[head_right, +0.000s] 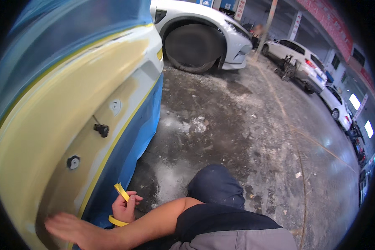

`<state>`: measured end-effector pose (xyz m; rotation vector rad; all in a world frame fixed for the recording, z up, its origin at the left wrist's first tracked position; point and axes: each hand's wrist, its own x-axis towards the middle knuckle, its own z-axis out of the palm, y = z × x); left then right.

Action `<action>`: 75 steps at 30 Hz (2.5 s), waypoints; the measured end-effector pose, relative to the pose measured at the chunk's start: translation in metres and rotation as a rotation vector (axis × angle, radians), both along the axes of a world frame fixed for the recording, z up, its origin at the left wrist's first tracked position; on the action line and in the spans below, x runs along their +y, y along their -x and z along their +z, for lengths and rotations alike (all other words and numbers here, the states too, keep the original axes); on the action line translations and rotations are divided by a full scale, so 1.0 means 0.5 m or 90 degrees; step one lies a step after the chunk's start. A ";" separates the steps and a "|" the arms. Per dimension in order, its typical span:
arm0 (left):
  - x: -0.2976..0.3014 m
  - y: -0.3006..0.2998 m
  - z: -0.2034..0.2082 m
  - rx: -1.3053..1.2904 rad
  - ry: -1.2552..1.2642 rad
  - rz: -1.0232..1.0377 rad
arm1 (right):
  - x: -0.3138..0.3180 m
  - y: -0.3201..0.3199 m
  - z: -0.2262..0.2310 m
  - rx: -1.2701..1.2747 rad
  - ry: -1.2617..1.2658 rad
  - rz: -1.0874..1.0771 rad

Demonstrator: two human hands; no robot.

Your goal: The person applies yellow masking tape to the edges and contours of a car bumper that is partially covered with blue protective film. They carefully press the tape along the curves and around a sensor to mask off areas.

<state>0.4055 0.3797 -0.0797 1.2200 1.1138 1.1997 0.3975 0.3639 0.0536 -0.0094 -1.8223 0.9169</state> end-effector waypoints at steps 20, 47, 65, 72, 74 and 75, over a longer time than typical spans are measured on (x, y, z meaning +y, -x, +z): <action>0.116 -0.211 0.471 0.665 0.014 0.264 | 0.471 -0.438 0.027 0.198 0.044 0.156; 0.263 -0.419 0.667 0.928 -0.265 0.054 | 0.645 -0.394 0.032 0.610 0.831 0.312; 0.315 -0.480 0.654 0.992 -0.317 0.034 | 0.649 -0.389 0.044 0.623 0.869 0.466; 0.298 -0.474 0.646 0.998 -0.340 0.063 | 0.656 -0.389 0.042 0.580 0.866 0.480; 0.299 -0.470 0.656 0.990 -0.331 0.043 | 0.657 -0.389 0.042 0.571 0.878 0.511; 0.300 -0.469 0.661 0.996 -0.324 0.030 | 0.658 -0.389 0.043 0.575 0.869 0.503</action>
